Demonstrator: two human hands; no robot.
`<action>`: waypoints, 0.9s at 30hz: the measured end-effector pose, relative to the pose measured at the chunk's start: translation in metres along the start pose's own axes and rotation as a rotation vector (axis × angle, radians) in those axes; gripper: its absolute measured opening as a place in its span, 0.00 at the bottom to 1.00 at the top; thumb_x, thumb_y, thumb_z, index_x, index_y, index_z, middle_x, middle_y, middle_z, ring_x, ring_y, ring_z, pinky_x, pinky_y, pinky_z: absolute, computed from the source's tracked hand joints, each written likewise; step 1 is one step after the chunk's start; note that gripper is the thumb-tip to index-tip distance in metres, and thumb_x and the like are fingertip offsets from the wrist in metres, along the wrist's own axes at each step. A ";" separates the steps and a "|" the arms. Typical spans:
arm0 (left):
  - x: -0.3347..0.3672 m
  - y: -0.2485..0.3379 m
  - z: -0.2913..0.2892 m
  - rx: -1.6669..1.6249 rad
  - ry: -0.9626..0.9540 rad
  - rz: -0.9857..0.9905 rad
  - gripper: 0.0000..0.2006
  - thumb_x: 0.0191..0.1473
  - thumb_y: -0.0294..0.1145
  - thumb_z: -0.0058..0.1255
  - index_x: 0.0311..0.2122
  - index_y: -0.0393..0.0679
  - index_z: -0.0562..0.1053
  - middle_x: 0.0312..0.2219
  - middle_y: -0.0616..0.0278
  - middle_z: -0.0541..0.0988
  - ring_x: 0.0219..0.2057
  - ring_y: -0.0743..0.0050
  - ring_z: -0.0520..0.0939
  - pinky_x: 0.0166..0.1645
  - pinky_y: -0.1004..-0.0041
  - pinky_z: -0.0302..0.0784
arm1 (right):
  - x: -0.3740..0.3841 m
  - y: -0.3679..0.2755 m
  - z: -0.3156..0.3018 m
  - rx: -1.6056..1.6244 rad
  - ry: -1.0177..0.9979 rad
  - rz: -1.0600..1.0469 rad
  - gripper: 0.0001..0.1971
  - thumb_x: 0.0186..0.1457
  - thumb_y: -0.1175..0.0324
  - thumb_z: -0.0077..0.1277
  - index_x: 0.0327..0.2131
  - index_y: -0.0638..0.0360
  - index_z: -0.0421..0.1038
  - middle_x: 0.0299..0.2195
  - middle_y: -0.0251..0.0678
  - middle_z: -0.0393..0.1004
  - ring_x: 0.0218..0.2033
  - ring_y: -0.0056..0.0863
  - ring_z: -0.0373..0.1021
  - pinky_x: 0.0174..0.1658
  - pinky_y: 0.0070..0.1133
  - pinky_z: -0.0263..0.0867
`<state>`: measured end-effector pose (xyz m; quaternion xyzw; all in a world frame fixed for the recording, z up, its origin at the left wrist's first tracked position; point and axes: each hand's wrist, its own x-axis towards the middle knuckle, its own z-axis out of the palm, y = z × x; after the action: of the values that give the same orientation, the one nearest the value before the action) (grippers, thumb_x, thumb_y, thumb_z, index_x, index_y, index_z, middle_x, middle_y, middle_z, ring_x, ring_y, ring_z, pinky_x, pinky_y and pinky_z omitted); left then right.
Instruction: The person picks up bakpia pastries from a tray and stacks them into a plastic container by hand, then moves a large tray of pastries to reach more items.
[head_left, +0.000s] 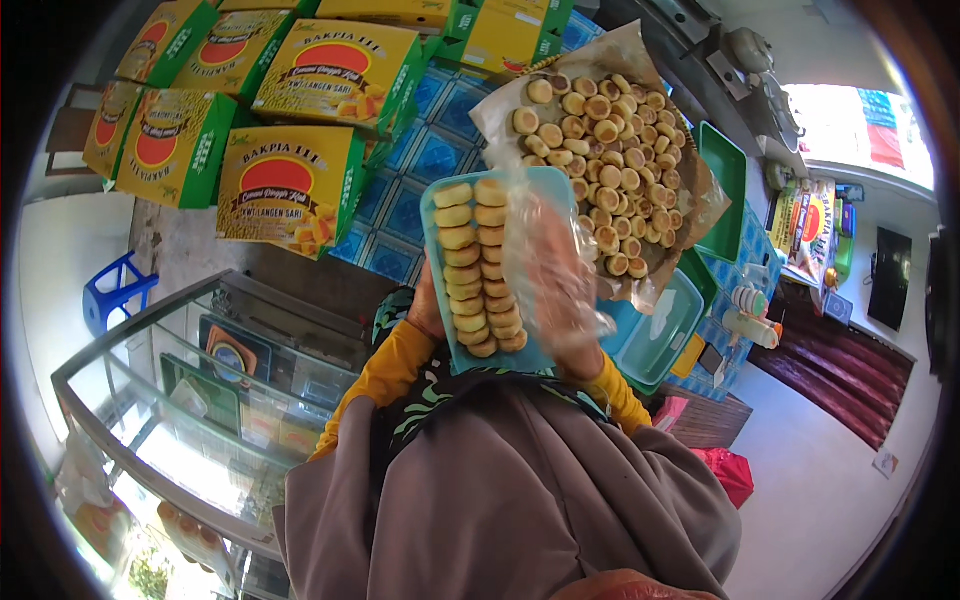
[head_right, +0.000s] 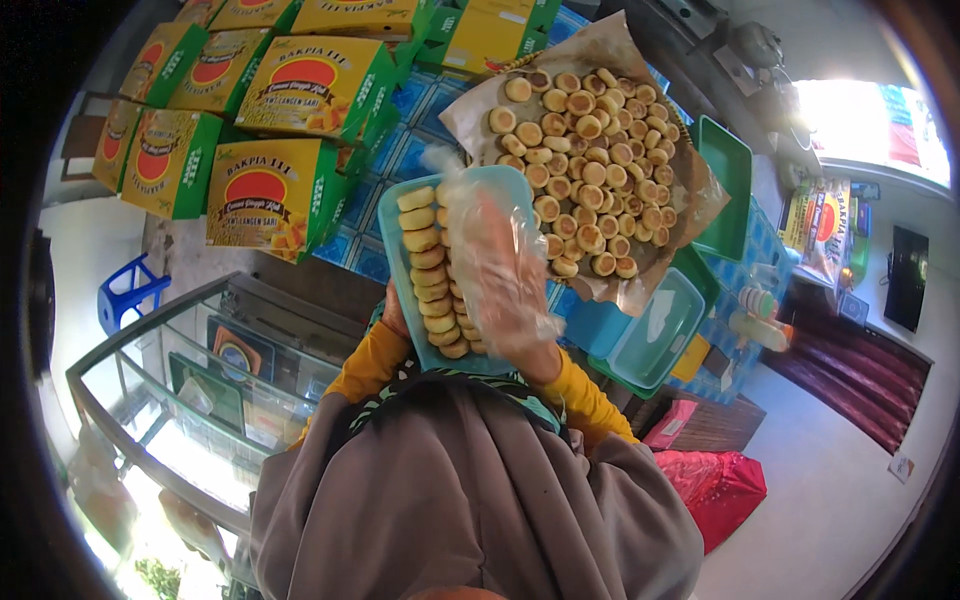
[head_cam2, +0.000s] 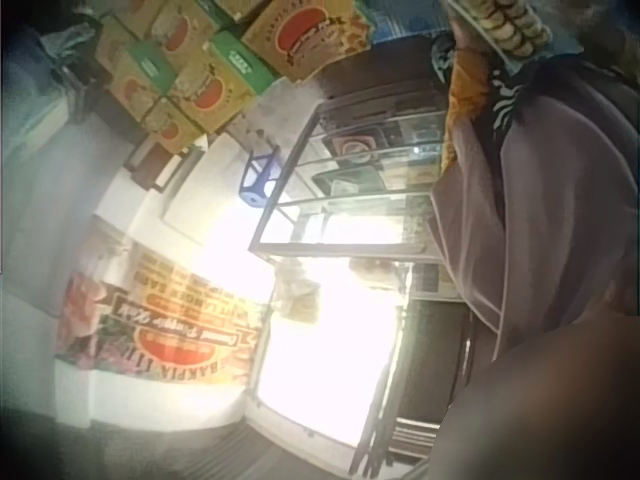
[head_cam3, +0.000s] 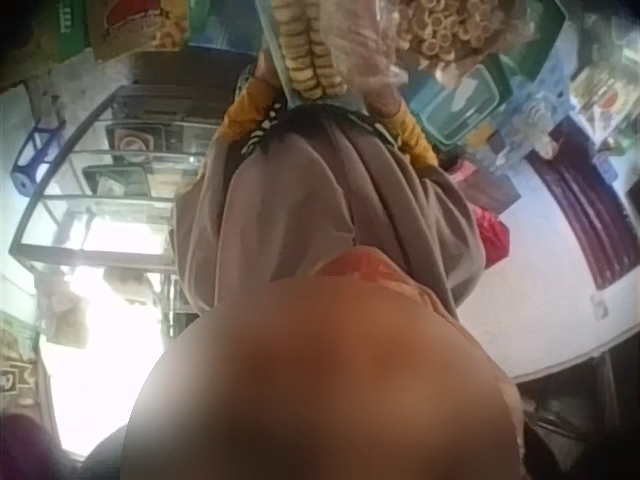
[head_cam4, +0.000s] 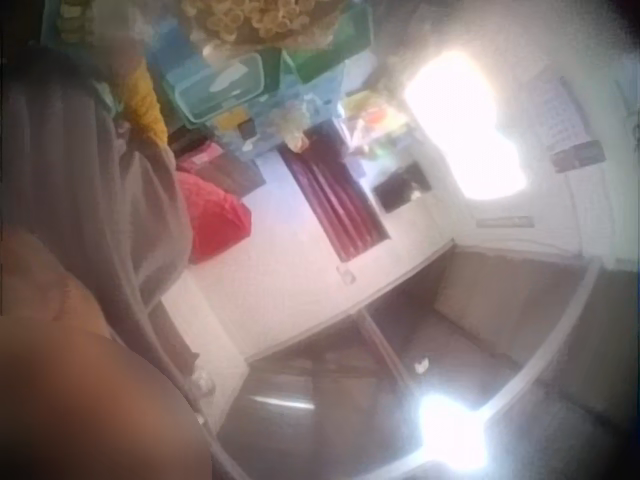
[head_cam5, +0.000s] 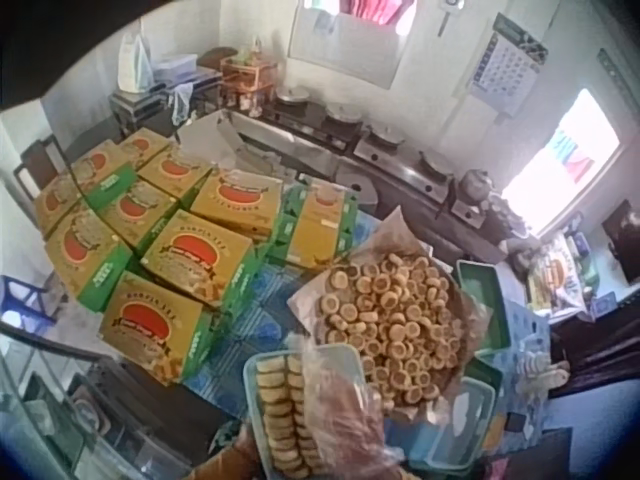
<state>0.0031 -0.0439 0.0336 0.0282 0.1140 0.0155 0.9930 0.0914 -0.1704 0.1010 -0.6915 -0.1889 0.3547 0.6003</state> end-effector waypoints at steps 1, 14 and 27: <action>-0.002 0.005 0.010 -0.054 -0.252 0.010 0.32 0.61 0.58 0.31 0.63 0.46 0.54 0.59 0.58 0.61 0.58 0.61 0.66 0.63 0.61 0.61 | -0.004 -0.010 -0.010 -0.161 -0.028 -0.122 0.18 0.53 0.66 0.51 0.48 0.60 0.69 0.43 0.45 0.74 0.41 0.37 0.73 0.43 0.27 0.69; -0.021 0.006 -0.049 -0.111 0.080 0.131 0.33 0.61 0.59 0.30 0.62 0.45 0.55 0.58 0.57 0.62 0.57 0.61 0.67 0.62 0.61 0.62 | 0.180 0.055 -0.158 -1.445 0.248 -0.253 0.18 0.53 0.62 0.50 0.45 0.60 0.71 0.42 0.43 0.75 0.40 0.37 0.72 0.43 0.28 0.68; -0.021 0.005 -0.060 -0.134 0.130 0.172 0.34 0.60 0.61 0.30 0.61 0.43 0.56 0.58 0.56 0.63 0.57 0.61 0.68 0.61 0.60 0.64 | 0.238 0.028 -0.145 -1.120 0.067 -0.635 0.14 0.50 0.60 0.50 0.39 0.55 0.76 0.38 0.41 0.76 0.39 0.40 0.71 0.43 0.29 0.67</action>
<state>-0.0313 -0.0367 -0.0200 -0.0294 0.1742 0.1102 0.9781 0.3523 -0.1135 0.0147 -0.8212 -0.5221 -0.0143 0.2299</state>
